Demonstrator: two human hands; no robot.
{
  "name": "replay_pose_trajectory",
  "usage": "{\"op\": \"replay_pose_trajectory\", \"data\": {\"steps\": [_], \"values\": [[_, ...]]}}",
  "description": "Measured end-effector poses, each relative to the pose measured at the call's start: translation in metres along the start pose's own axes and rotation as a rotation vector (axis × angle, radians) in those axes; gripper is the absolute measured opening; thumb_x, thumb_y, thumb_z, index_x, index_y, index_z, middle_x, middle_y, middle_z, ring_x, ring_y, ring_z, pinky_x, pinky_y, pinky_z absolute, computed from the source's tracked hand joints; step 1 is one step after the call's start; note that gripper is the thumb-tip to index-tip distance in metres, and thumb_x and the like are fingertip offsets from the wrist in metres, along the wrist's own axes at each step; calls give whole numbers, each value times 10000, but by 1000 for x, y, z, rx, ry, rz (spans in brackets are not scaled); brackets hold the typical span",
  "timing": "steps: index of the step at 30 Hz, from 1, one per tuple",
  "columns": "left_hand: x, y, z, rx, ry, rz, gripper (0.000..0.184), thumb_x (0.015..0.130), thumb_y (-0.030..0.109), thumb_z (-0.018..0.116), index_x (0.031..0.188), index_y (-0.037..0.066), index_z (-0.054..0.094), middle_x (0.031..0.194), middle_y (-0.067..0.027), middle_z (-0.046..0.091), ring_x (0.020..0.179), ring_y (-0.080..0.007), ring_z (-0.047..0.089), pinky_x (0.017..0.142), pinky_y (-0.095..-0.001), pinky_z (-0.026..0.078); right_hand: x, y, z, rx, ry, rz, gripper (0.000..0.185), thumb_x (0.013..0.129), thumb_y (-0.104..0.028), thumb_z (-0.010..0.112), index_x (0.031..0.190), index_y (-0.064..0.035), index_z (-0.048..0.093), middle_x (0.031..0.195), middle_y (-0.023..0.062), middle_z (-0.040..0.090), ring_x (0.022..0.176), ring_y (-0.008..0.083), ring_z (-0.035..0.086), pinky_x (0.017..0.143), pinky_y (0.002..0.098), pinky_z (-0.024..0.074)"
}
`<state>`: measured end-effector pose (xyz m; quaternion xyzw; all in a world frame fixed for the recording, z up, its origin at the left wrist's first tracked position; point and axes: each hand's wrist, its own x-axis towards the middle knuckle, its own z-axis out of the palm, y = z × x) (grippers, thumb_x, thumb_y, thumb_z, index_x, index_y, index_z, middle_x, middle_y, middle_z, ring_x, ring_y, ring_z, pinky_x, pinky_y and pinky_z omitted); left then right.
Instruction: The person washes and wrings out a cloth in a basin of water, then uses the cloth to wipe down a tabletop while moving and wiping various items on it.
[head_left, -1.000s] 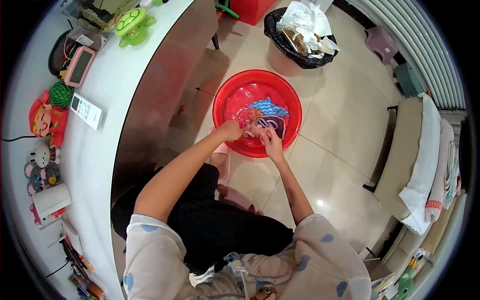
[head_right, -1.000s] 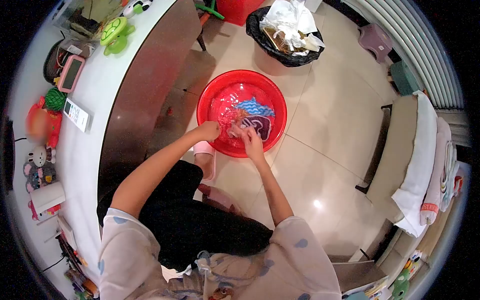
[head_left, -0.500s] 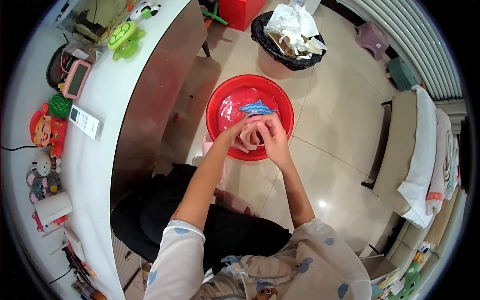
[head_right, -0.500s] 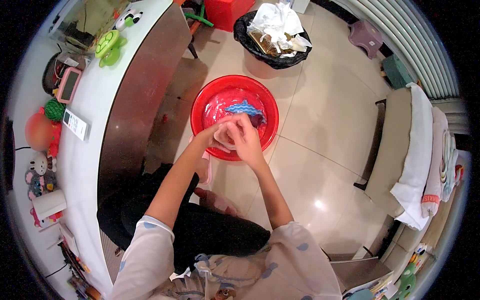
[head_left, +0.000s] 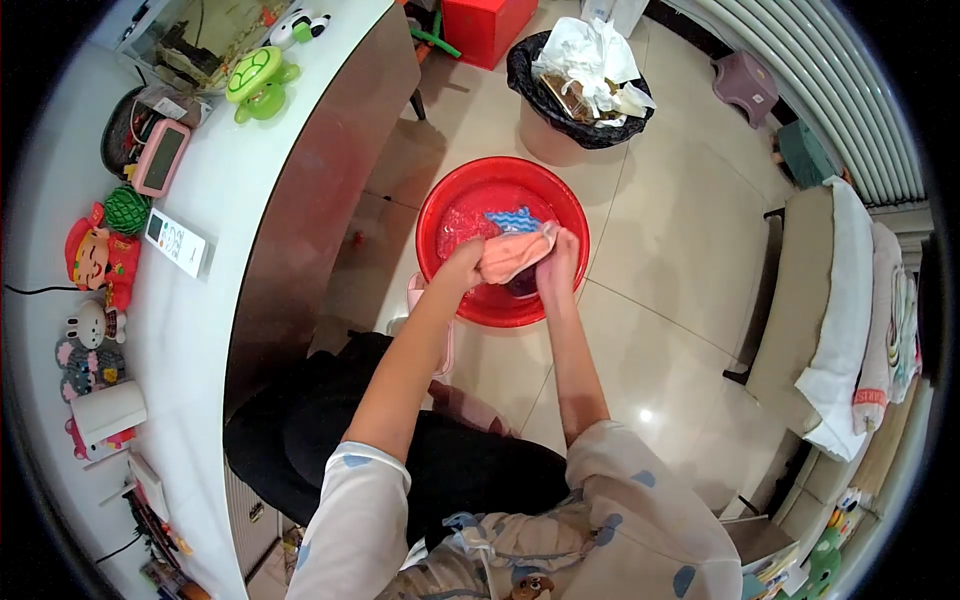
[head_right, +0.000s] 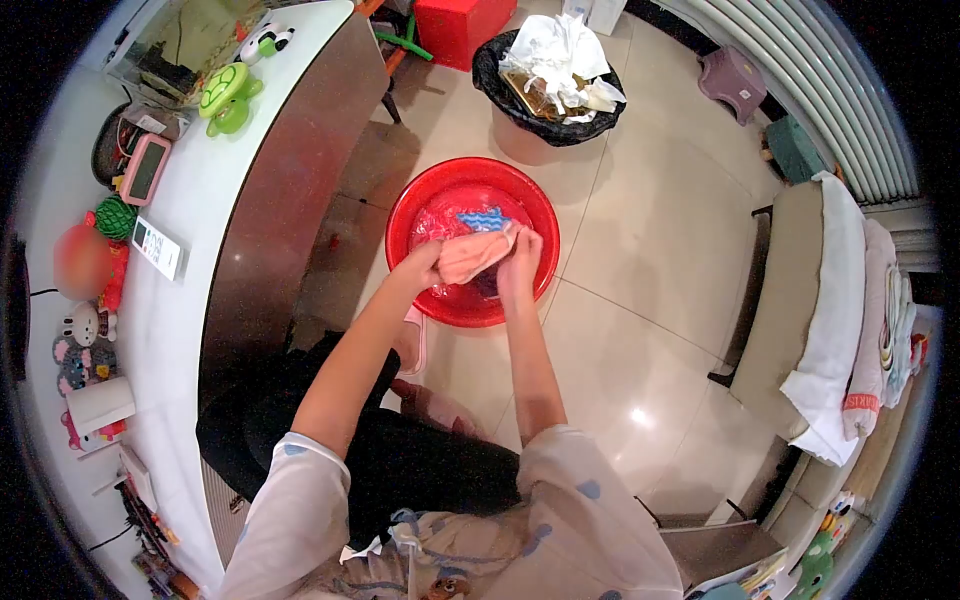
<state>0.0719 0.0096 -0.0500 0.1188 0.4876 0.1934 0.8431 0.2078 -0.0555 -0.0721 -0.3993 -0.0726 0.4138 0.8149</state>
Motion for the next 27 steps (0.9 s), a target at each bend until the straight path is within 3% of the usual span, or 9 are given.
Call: {"op": "replay_pose_trajectory", "data": {"steps": [3, 7, 9, 10, 15, 18, 21, 26, 27], "values": [[-10, 1, 15, -12, -78, -39, 387, 967, 320, 342, 1127, 7, 504, 1067, -135, 600, 929, -229, 625, 806, -362, 535, -19, 18, 2, 188, -50, 343, 231, 935, -328, 479, 978, -102, 496, 1012, 54, 573, 955, 167, 563, 850, 323, 467], [-21, 8, 22, -12, -29, -135, 418, 951, 381, 389, 1101, 15, 523, 1026, -118, 608, 889, -209, 635, 769, -338, 548, -31, 25, 9, 292, -83, 641, 285, 914, -383, 498, 1033, -125, 511, 1008, 42, 578, 915, 164, 583, 777, 320, 502], [-20, 9, 11, 3, -207, -104, 446, 914, 443, 462, 1062, 31, 547, 978, -93, 615, 851, -183, 641, 732, -316, 555, -21, 42, -3, 392, -230, 744, 283, 899, -363, 528, 1066, -135, 512, 1035, 49, 582, 928, 176, 593, 747, 321, 518], [-21, 13, 6, 29, -249, -176, 421, 871, 444, 549, 1020, 50, 564, 958, -77, 620, 843, -166, 639, 722, -312, 556, -20, 46, 1, 202, -62, 669, 338, 921, -322, 485, 1176, -101, 489, 1056, 70, 583, 939, 189, 596, 798, 335, 515], [-21, 18, -12, 250, -344, -270, 334, 830, 322, 654, 1015, 62, 556, 944, -62, 620, 837, -138, 633, 716, -287, 551, 0, 53, 2, 77, -99, 545, 536, 873, -79, 493, 1369, -52, 290, 1142, 169, 555, 944, 279, 607, 775, 381, 535], [-22, 18, -13, 414, -395, -275, 308, 824, 271, 666, 1020, 63, 554, 931, -50, 619, 807, -125, 627, 679, -261, 542, 0, 25, 29, -66, -115, 587, 477, 818, 71, 447, 1289, 33, 380, 1011, 170, 597, 874, 248, 621, 766, 336, 530], [-22, 22, -7, 770, -371, -336, 328, 773, 219, 707, 1005, 43, 556, 907, -41, 621, 792, -131, 619, 637, -249, 523, 3, 27, 36, -321, -169, 588, 366, 810, 80, 424, 1167, 41, 495, 944, 154, 606, 826, 223, 621, 708, 320, 535], [-30, 3, 20, 1733, -92, 81, 415, 666, 171, 717, 1005, -9, 560, 891, -134, 631, 846, -203, 622, 678, -340, 515, 1, 43, 36, -534, -208, 511, 262, 765, 82, 422, 950, 30, 600, 851, 114, 611, 691, 168, 593, 654, 291, 514], [-23, -5, 11, 1732, -92, 79, 415, 666, 171, 717, 1005, -9, 560, 891, -134, 631, 846, -203, 622, 678, -340, 515, -1, 46, 37, -609, -182, 446, 245, 773, 82, 419, 903, 25, 618, 772, 99, 603, 646, 159, 587, 601, 279, 498]]}}
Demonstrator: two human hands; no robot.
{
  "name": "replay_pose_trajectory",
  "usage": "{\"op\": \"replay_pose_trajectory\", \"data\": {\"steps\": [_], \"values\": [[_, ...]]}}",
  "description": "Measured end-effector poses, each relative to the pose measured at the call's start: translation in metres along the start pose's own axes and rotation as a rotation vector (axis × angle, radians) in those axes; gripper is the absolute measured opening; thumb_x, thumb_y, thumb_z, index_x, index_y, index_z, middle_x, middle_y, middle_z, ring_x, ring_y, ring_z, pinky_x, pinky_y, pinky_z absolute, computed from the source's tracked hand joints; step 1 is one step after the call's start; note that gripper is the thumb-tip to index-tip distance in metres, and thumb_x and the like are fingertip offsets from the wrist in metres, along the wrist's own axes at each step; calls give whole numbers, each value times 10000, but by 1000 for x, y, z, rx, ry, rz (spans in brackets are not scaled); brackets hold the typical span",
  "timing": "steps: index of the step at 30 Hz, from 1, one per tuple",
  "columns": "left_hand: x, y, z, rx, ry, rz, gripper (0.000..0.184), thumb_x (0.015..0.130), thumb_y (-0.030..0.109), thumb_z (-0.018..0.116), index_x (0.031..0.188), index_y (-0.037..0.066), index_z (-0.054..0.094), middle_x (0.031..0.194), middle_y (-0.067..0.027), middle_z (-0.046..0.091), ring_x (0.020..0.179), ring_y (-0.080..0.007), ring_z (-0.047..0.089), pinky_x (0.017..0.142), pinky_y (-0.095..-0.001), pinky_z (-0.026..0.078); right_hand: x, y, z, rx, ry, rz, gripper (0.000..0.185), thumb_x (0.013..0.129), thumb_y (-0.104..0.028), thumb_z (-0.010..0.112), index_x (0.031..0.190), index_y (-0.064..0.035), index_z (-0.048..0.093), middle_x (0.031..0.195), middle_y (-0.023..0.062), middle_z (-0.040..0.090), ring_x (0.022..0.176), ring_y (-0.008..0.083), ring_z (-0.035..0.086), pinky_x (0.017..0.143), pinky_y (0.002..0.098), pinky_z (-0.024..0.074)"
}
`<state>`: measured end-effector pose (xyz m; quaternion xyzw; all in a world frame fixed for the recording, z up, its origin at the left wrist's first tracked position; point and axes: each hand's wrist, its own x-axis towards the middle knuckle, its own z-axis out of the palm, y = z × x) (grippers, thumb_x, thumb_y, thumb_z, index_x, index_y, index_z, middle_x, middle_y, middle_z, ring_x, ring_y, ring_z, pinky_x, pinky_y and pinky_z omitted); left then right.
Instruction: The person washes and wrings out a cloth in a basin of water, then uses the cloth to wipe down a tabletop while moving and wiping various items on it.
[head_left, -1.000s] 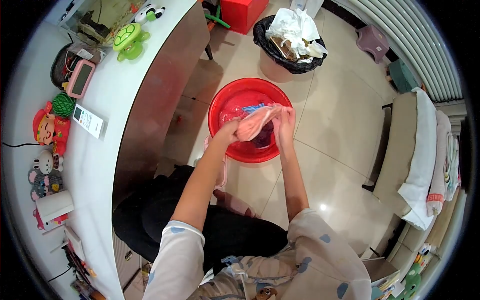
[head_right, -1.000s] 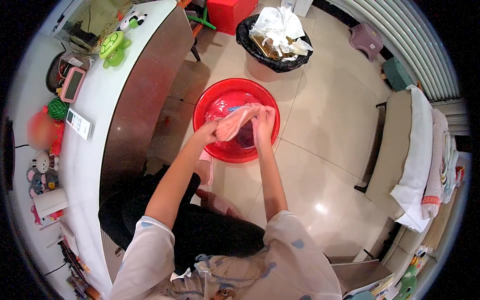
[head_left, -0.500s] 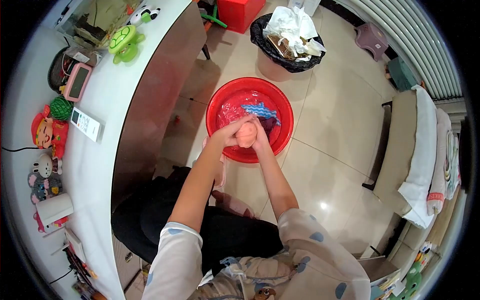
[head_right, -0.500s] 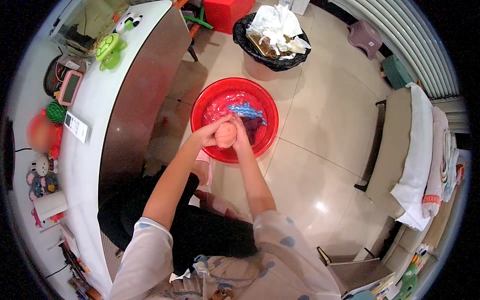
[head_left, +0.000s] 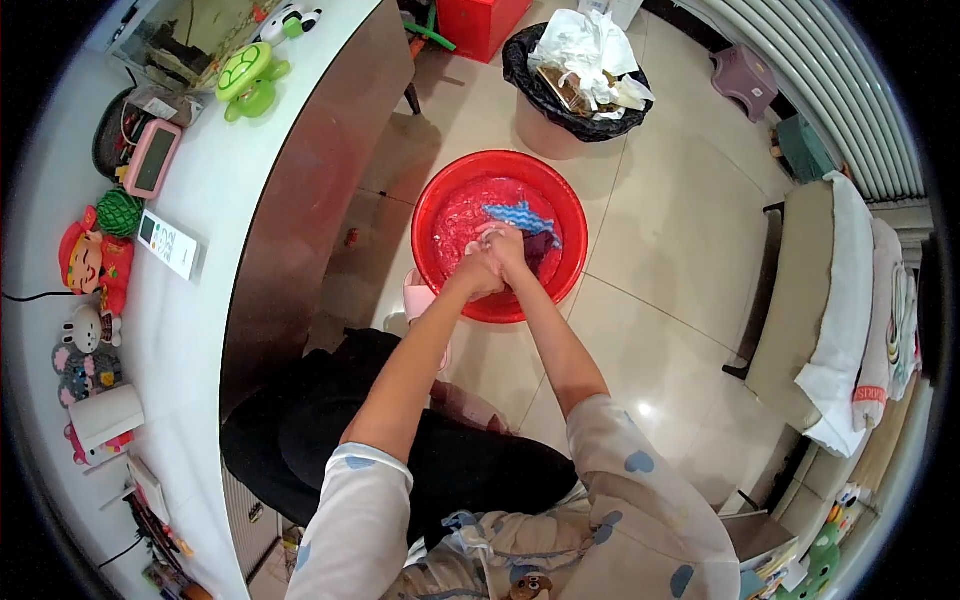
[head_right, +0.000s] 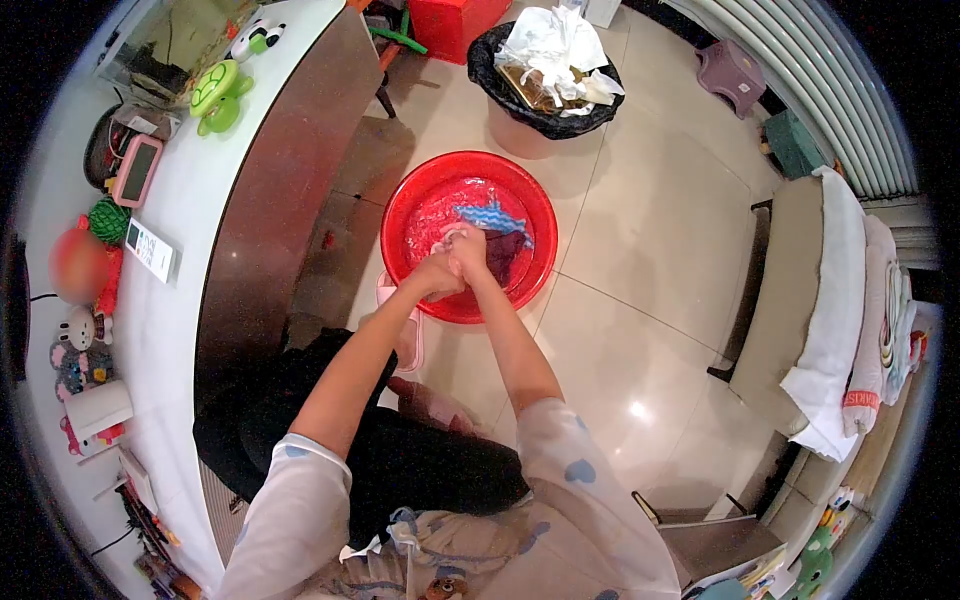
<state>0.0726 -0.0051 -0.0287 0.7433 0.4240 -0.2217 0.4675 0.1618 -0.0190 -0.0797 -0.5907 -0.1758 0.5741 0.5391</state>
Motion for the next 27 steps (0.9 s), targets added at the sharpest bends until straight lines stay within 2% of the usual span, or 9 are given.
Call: {"op": "replay_pose_trajectory", "data": {"steps": [2, 5, 9, 14, 17, 21, 24, 26, 27], "values": [[21, -22, 23, 226, 327, 226, 358, 680, 163, 673, 966, -30, 580, 917, -204, 627, 866, -280, 632, 710, -397, 518, 0, 4, 3, -71, 58, -44, 241, 780, 82, 416, 855, 21, 637, 693, 83, 595, 601, 151, 581, 548, 266, 482], [-11, -1, 16, 126, 482, 36, 322, 727, 124, 622, 1016, -17, 589, 952, -242, 619, 900, -339, 625, 755, -427, 518, 11, 22, 3, -157, 121, -136, 212, 759, 56, 438, 750, 3, 643, 623, 53, 592, 567, 135, 568, 536, 272, 466], [-4, -4, 15, 230, 494, -11, 199, 786, 112, 559, 933, -14, 608, 947, -207, 632, 843, -320, 646, 718, -401, 531, 19, 28, 3, -180, 232, -175, 175, 706, 19, 470, 650, -11, 634, 582, 48, 587, 569, 137, 569, 531, 297, 447], [9, -15, 27, 442, 650, 107, 156, 811, 94, 489, 842, 8, 615, 817, -172, 649, 685, -285, 664, 583, -389, 543, 25, 32, 0, -211, 292, -66, 151, 684, -33, 491, 625, -20, 630, 593, 82, 600, 570, 159, 572, 534, 314, 442], [3, -9, 26, 506, 629, 147, 143, 777, 35, 499, 873, -30, 582, 822, -196, 635, 713, -296, 663, 573, -369, 541, 37, 48, -11, -232, 266, -111, 174, 703, -96, 497, 636, -8, 631, 640, 144, 626, 596, 235, 602, 564, 356, 458], [4, -10, 30, 498, 688, 191, 155, 800, 49, 478, 899, -34, 563, 759, -160, 627, 681, -283, 659, 567, -370, 541, 44, 44, -14, -633, 346, -104, 204, 703, -132, 509, 686, 35, 625, 726, 223, 628, 688, 340, 621, 607, 416, 460], [11, -5, 30, 516, 669, 144, 262, 783, 57, 525, 1024, -39, 491, 847, -182, 607, 701, -300, 655, 581, -372, 543, 42, 31, -16, -626, 365, -148, 192, 697, -109, 503, 706, 46, 617, 738, 227, 626, 694, 339, 617, 610, 414, 460], [-1, 14, 26, 360, 752, 11, 530, 746, 73, 598, 1211, -18, 361, 989, -229, 552, 753, -324, 648, 616, -375, 544, 43, 27, -23, -518, 329, -173, 175, 694, -84, 492, 696, 45, 609, 714, 208, 626, 666, 316, 611, 608, 398, 463], [0, 17, 25, 245, 700, 1, 808, 683, 124, 688, 1332, 10, 219, 1088, -265, 487, 813, -394, 624, 692, -406, 537, 42, 25, -29, -281, 206, -145, 147, 691, -59, 479, 695, 29, 596, 706, 175, 611, 650, 293, 593, 616, 385, 466]]}}
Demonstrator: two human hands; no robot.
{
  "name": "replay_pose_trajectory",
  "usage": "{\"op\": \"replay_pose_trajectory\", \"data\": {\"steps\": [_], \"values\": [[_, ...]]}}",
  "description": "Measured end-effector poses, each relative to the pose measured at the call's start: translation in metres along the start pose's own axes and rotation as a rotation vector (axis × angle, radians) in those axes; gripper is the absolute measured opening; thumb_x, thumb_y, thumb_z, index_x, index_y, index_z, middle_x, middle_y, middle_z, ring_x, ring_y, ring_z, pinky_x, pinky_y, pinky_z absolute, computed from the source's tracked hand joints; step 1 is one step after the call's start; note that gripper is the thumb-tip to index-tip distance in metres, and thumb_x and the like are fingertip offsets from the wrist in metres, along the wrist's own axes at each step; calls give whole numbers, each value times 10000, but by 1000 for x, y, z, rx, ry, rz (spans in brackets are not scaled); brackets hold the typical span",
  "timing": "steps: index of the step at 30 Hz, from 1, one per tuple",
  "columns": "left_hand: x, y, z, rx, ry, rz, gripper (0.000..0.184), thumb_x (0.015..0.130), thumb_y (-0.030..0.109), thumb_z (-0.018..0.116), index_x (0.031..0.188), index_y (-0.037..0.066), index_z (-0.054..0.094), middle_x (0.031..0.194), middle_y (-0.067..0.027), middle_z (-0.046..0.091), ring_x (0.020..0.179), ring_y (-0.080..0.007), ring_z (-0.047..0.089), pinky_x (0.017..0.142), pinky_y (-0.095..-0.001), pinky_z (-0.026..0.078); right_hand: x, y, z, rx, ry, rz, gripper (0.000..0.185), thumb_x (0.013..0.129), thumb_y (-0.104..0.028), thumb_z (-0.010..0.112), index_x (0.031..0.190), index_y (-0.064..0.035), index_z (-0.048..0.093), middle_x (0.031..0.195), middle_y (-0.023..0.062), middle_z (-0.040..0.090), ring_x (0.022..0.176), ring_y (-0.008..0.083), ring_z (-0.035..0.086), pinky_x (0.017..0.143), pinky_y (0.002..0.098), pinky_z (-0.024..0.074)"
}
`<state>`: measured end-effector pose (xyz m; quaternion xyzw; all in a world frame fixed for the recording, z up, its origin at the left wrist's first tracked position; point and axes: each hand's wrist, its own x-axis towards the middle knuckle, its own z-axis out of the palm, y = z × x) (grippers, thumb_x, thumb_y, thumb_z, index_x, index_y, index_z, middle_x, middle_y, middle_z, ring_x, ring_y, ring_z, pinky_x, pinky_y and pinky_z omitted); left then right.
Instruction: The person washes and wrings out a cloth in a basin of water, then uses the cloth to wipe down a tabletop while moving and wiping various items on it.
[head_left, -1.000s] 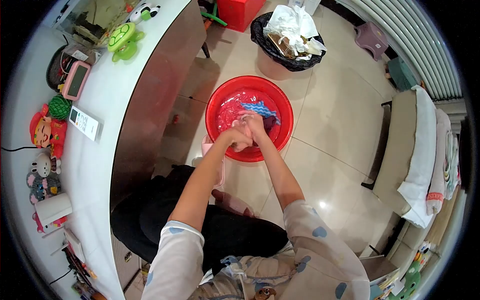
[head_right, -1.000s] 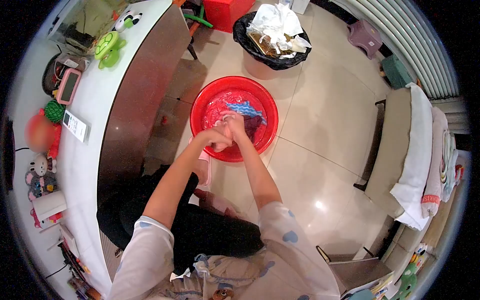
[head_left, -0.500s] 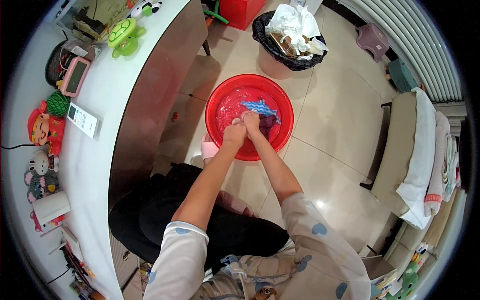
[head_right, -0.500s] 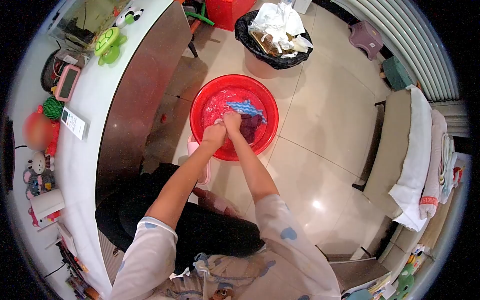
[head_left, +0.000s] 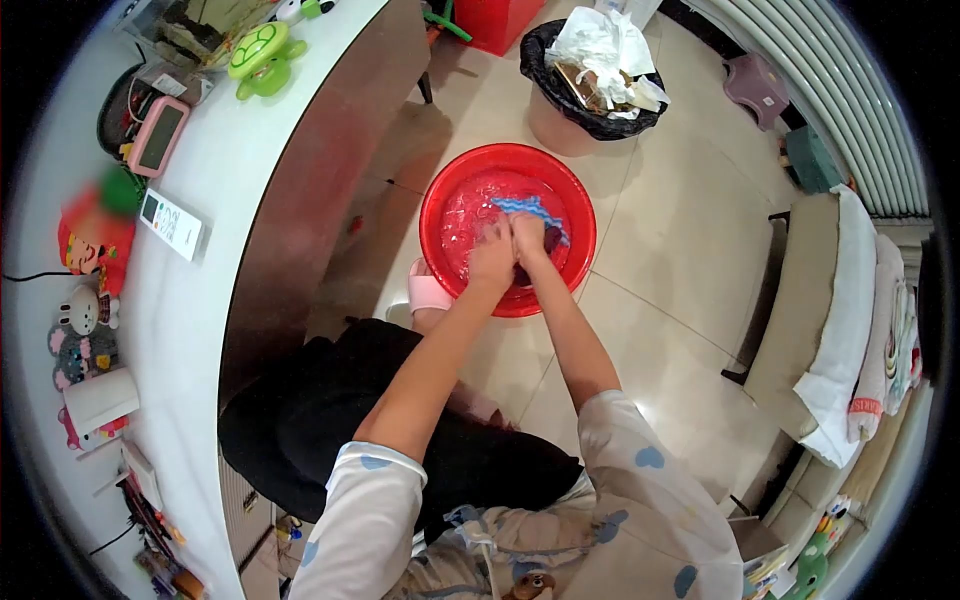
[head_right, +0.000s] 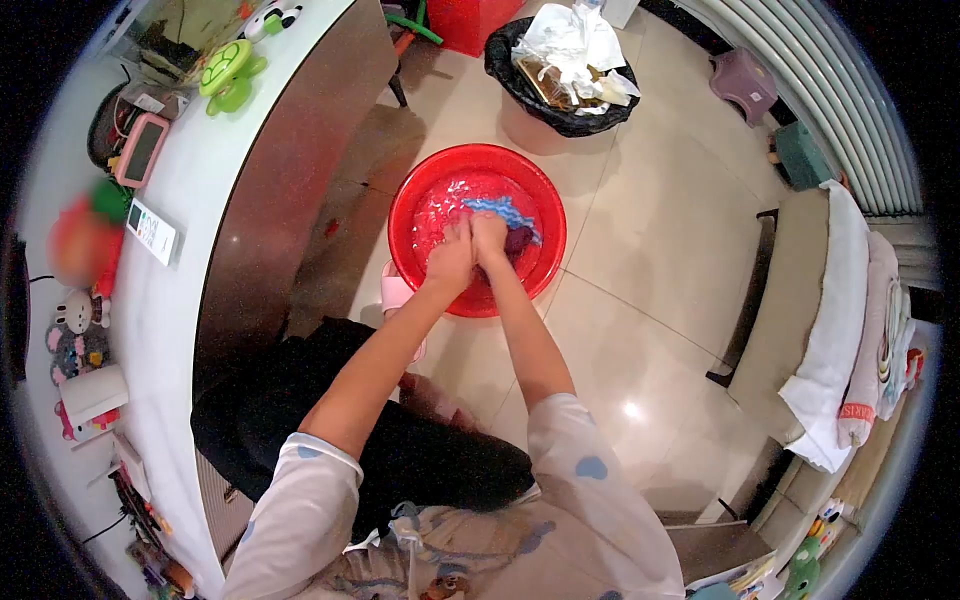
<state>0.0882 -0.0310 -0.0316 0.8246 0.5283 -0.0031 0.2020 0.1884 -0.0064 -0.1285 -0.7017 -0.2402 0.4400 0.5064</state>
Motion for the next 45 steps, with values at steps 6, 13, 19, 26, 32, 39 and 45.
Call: {"op": "replay_pose_trajectory", "data": {"steps": [6, 13, 19, 26, 32, 39, 45], "values": [[16, -25, 19, -421, -258, 12, 611, 628, 193, 720, 1162, 9, 490, 1064, -217, 583, 811, -348, 629, 759, -388, 503, -36, -46, -54, 879, -476, 255, 119, 739, -52, 504, 829, 12, 550, 877, 101, 557, 894, 245, 562, 815, 372, 456], [2, -20, 6, -840, -383, -286, 244, 660, 187, 687, 809, 7, 616, 683, -93, 611, 604, -180, 594, 542, -319, 462, -48, -29, -74, 753, -364, 431, 480, 871, -292, 529, 1276, -75, 391, 1324, 115, 431, 1133, 230, 459, 949, 370, 382], [6, -31, 1, -1610, -945, -351, 274, 725, 256, 640, 898, 48, 599, 836, -53, 619, 685, -144, 594, 568, -280, 472, -40, 29, -56, 636, -178, 483, 425, 869, -409, 525, 1185, -126, 546, 1119, 75, 533, 1025, 224, 494, 888, 349, 418], [2, -28, -8, -1758, -959, -474, 200, 804, 191, 587, 950, 56, 576, 829, -60, 622, 709, -144, 603, 584, -236, 498, -74, -26, -44, 1140, -364, 316, 586, 910, -507, 391, 1335, -104, 365, 1314, 167, 450, 1185, 340, 461, 880, 388, 486], [-9, -36, -27, -1735, -923, -452, 184, 821, 195, 592, 944, 59, 589, 852, -80, 640, 730, -180, 627, 591, -269, 504, -70, -39, -24, 816, -737, 184, 598, 907, -289, 463, 1403, -85, 199, 1345, 233, 387, 1208, 358, 437, 958, 399, 431], [4, -40, -9, -1303, -918, -552, 118, 736, 166, 647, 762, 72, 582, 688, -54, 608, 601, -159, 593, 511, -259, 471, -53, -24, -13, 658, -486, 260, 369, 752, 13, 467, 1111, 34, 551, 1006, 146, 597, 834, 225, 606, 749, 321, 515], [0, -22, 17, -86, -418, 124, 188, 717, 151, 575, 774, -17, 636, 801, -215, 645, 764, -342, 641, 674, -419, 502, -52, -8, 0, 510, -164, 423, 262, 711, 35, 434, 879, 20, 634, 769, 72, 581, 654, 154, 533, 584, 238, 451]]}}
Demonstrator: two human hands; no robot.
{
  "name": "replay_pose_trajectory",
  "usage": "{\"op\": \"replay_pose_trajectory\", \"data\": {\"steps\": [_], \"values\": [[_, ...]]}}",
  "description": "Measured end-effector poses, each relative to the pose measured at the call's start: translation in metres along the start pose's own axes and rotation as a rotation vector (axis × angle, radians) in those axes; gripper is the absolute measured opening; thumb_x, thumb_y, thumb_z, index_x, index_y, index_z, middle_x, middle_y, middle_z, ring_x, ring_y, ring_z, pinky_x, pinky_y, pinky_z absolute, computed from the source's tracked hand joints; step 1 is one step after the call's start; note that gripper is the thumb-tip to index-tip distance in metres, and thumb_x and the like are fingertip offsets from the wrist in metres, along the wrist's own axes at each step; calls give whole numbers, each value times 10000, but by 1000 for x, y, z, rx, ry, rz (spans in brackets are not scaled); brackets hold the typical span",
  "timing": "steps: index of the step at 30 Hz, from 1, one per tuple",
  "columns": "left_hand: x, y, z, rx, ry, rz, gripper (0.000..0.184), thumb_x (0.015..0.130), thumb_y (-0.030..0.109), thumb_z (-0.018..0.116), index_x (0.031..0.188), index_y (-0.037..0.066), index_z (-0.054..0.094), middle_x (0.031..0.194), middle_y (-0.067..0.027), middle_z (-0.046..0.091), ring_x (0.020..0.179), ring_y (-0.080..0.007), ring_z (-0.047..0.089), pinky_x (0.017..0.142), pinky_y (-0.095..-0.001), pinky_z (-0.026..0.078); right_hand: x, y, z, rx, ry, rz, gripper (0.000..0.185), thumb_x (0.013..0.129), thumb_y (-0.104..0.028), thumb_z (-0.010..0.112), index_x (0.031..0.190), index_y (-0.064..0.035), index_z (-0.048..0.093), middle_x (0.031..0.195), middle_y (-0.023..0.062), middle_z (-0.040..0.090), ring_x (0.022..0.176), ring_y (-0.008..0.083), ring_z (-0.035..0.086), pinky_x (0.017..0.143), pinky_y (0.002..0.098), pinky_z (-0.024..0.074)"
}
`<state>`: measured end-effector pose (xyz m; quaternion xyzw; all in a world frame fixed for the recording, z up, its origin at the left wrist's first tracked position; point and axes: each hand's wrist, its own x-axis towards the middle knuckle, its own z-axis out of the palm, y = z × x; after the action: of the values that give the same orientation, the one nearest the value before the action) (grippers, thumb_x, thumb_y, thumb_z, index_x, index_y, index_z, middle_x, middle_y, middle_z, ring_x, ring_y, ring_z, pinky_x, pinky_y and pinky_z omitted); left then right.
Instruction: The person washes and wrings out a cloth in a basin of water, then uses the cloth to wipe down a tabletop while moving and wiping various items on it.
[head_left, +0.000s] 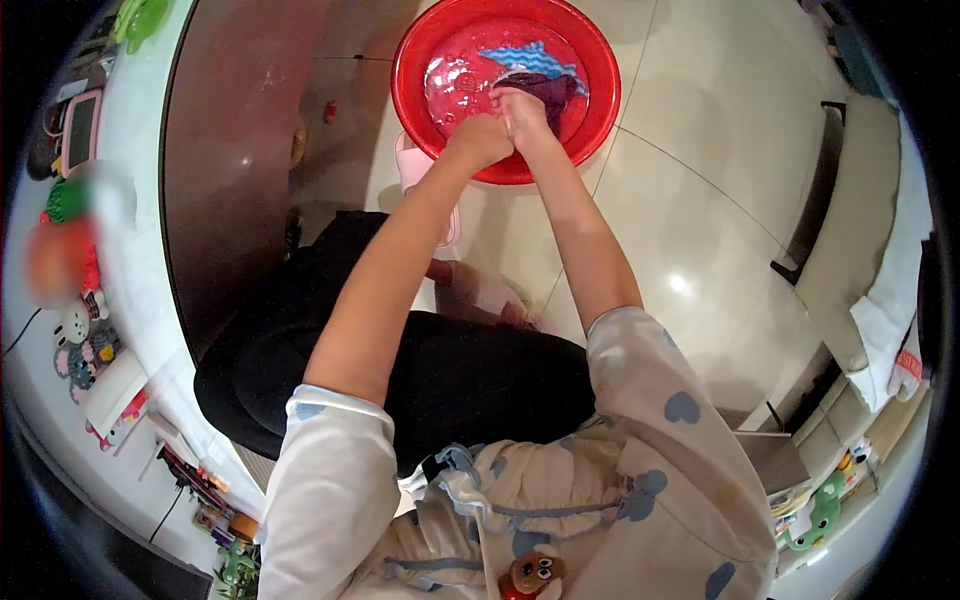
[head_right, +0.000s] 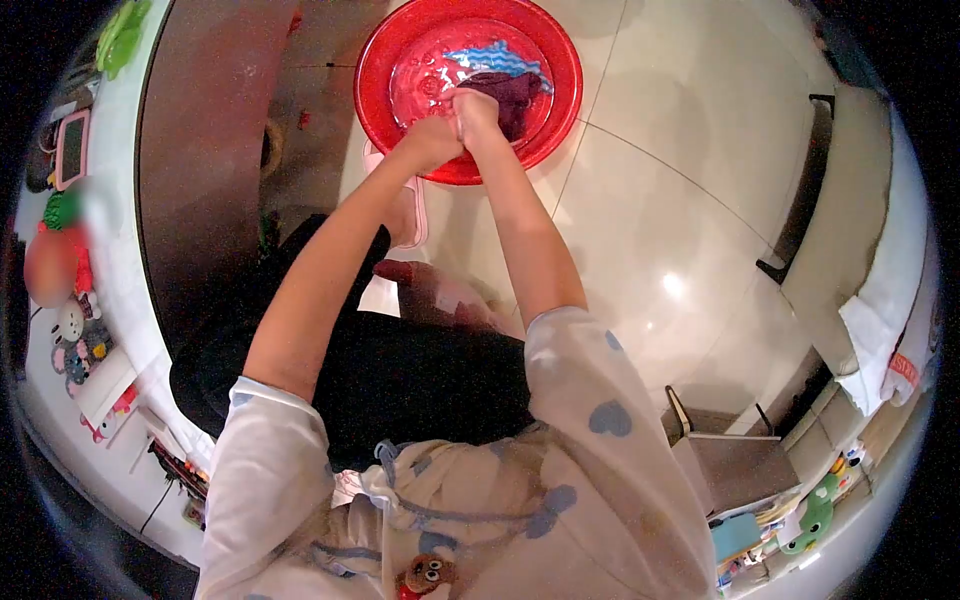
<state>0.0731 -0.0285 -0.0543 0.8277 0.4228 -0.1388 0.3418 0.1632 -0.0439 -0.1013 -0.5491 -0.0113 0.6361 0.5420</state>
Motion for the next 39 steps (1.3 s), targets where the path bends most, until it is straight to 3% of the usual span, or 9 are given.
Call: {"op": "replay_pose_trajectory", "data": {"steps": [4, 6, 14, 17, 22, 24, 30, 37, 39], "values": [[-4, 21, -3, -82, -9, -228, 269, 713, 134, 557, 901, -38, 645, 925, -264, 617, 891, -392, 611, 782, -467, 482, 19, 6, -8, 47, 236, -27, 161, 698, 42, 454, 739, 17, 608, 681, 75, 569, 574, 159, 516, 505, 254, 411], [-5, 26, -8, 29, -51, -255, 264, 753, 158, 569, 968, 26, 650, 1023, -199, 628, 962, -329, 616, 808, -418, 505, 32, 10, -10, 45, 300, -32, 136, 690, 46, 465, 688, 15, 598, 648, 77, 563, 539, 161, 505, 480, 262, 395], [-3, 18, -6, 95, 26, -226, 259, 732, 172, 603, 944, 31, 651, 984, -196, 638, 921, -335, 628, 778, -427, 514, 66, 34, -10, -312, 544, -274, 115, 668, -5, 546, 664, 23, 657, 677, 109, 640, 603, 201, 585, 552, 336, 447], [-3, 10, -6, 64, 93, -244, 272, 719, 189, 622, 947, 42, 643, 965, -185, 644, 903, -333, 631, 775, -436, 510, 29, 12, 1, 14, 187, -383, 159, 691, 49, 455, 674, 27, 612, 615, 76, 555, 489, 138, 483, 454, 265, 388], [0, -6, 5, -38, 195, -179, 324, 693, 213, 662, 990, 86, 632, 958, -167, 647, 933, -337, 615, 819, -444, 486, -3, 5, 12, 119, 232, -402, 176, 712, 50, 435, 697, 37, 610, 637, 74, 557, 527, 135, 510, 484, 253, 410], [-8, -7, 8, 200, 230, -137, 353, 679, 202, 675, 1017, 111, 628, 971, -169, 641, 975, -349, 591, 845, -446, 466, -10, 7, 14, 122, 267, -390, 173, 717, 51, 438, 708, 39, 610, 643, 74, 556, 545, 133, 519, 500, 248, 417], [1, -16, 13, -319, 106, -201, 381, 698, 196, 641, 1066, 106, 604, 997, -197, 628, 965, -377, 584, 837, -461, 464, 3, 11, -1, -162, 99, -567, 205, 721, 9, 489, 794, -11, 679, 641, 59, 607, 537, 102, 538, 508, 251, 429], [1, -4, 16, -286, 72, -255, 330, 727, 229, 617, 970, 8, 640, 975, -244, 621, 960, -370, 595, 847, -448, 468, -10, -6, 12, -453, 145, -517, 185, 739, -174, 597, 799, -22, 685, 611, 115, 630, 541, 168, 597, 547, 322, 466], [1, 0, 13, -117, 1, -229, 370, 759, 315, 569, 934, 3, 662, 973, -249, 623, 952, -356, 606, 843, -438, 471, -14, -8, 15, -644, 297, -655, 262, 726, -265, 640, 751, -6, 674, 623, 178, 622, 554, 273, 624, 564, 367, 477]]}}
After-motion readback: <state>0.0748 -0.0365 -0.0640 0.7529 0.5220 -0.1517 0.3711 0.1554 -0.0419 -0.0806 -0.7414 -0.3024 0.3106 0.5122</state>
